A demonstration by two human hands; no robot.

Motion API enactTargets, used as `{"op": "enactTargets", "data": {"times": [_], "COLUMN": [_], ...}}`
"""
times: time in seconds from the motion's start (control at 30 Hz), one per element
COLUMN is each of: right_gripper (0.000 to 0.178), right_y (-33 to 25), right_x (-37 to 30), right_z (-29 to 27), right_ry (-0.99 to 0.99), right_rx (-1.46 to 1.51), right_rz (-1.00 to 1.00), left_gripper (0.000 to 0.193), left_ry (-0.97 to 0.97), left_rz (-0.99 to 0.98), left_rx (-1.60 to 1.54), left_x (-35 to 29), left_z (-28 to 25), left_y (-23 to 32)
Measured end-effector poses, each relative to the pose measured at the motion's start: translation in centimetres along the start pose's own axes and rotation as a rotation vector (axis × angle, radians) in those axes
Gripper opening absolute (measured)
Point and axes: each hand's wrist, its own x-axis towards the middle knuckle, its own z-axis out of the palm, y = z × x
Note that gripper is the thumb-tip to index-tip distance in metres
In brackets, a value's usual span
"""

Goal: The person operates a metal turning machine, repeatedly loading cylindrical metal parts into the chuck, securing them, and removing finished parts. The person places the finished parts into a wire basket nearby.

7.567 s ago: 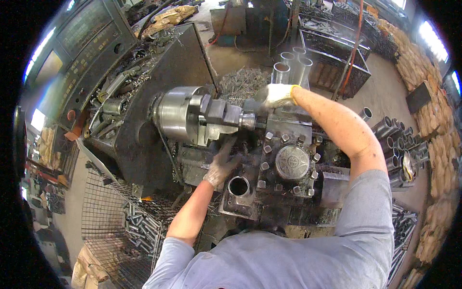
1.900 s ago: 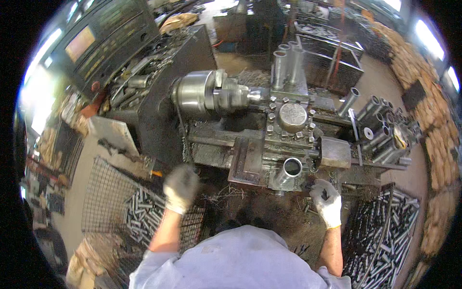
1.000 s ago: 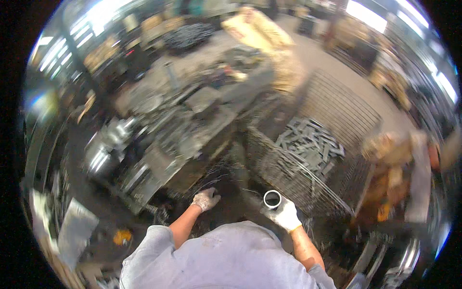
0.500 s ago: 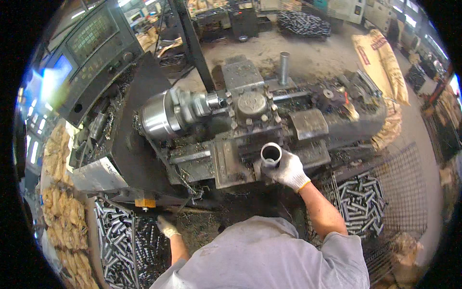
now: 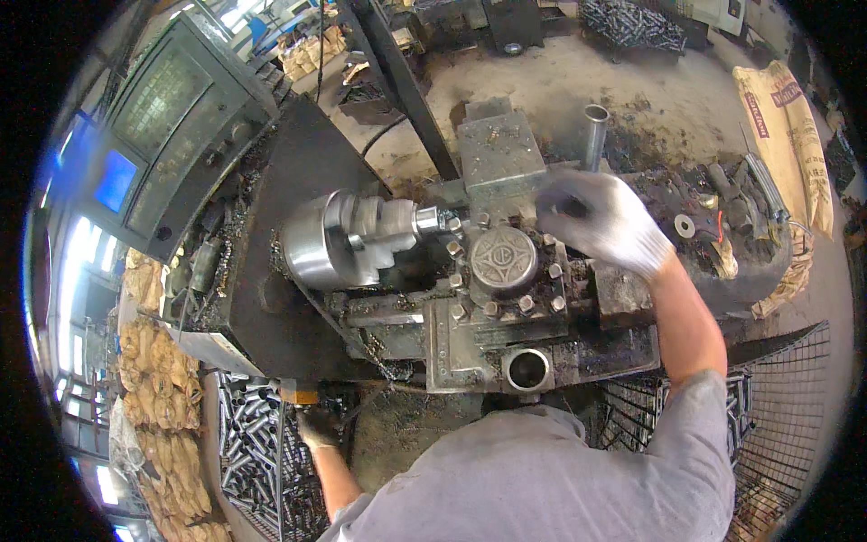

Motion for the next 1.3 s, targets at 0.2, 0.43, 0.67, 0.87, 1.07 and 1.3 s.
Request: {"op": "enactTargets", "data": {"times": [0.2,0.43,0.67,0.87,1.07,1.3], "right_gripper": [0.048,0.041,0.043,0.058,0.070,0.040], "right_y": [3.4,10.4,11.2,2.2,5.8,8.2], "right_x": [18.8,23.7,26.1,20.9,24.9,23.0], "right_z": [13.0,6.4,4.2,18.4,19.4,20.2], "right_ry": [-0.686,-1.024,-0.059,-0.921,-1.533,-1.115], "right_rx": [-0.516,-0.618,-0.745,-0.555,-0.360,-0.614], "right_rz": [-0.121,0.092,0.206,-0.229,-0.248,0.143], "left_gripper": [0.032,0.027,0.019,0.057,0.106,0.085], "left_ry": [-0.070,-0.206,-0.179,-0.285,-0.358,-0.427], "left_rz": [-0.097,0.001,0.118,1.140,1.421,1.319], "left_rx": [0.301,0.570,0.848,1.091,1.469,1.804], "left_x": [-6.4,-11.3,-12.3,-11.6,-9.8,-5.4], "left_z": [5.1,4.9,7.7,24.9,39.1,46.2], "left_y": [-15.1,-14.4,-10.5,-1.3,9.0,13.6]}}
